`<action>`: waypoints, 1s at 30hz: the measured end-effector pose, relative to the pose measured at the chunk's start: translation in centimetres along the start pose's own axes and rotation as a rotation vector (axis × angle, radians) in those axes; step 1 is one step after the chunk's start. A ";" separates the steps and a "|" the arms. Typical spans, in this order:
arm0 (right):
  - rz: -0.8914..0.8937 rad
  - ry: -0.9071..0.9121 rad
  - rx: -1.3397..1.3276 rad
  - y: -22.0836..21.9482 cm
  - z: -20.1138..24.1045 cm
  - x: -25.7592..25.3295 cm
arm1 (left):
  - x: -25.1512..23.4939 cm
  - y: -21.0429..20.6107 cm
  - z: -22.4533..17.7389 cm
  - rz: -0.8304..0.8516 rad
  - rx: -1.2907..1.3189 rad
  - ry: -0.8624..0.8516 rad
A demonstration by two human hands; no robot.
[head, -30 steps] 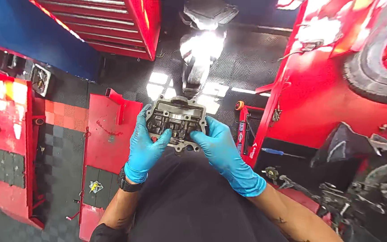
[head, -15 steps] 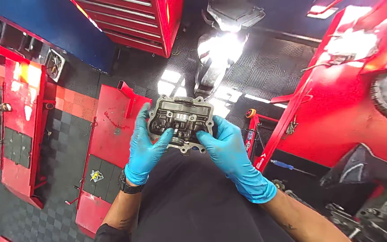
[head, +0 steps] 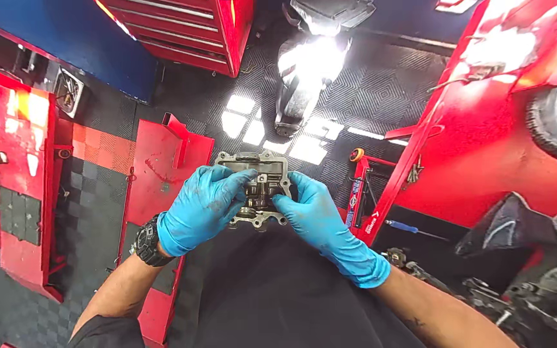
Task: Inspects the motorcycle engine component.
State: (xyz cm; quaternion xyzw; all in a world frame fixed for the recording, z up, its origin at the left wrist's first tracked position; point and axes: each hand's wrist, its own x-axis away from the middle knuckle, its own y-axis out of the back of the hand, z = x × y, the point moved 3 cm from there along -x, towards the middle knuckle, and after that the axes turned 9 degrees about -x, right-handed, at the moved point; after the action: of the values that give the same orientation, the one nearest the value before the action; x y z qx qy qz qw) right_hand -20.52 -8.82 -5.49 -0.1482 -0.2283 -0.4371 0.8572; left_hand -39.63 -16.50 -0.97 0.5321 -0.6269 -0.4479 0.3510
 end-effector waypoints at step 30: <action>-0.009 -0.032 0.026 0.2 -0.5 0.1 | 0.3 -0.8 -2.5 -0.051 -0.127 0.099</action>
State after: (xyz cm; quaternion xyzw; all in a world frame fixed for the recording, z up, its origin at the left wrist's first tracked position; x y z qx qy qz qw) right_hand -20.17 -8.96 -5.91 -0.1430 -0.2485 -0.4353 0.8534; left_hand -37.10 -17.28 -0.89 0.5460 -0.5653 -0.4687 0.4033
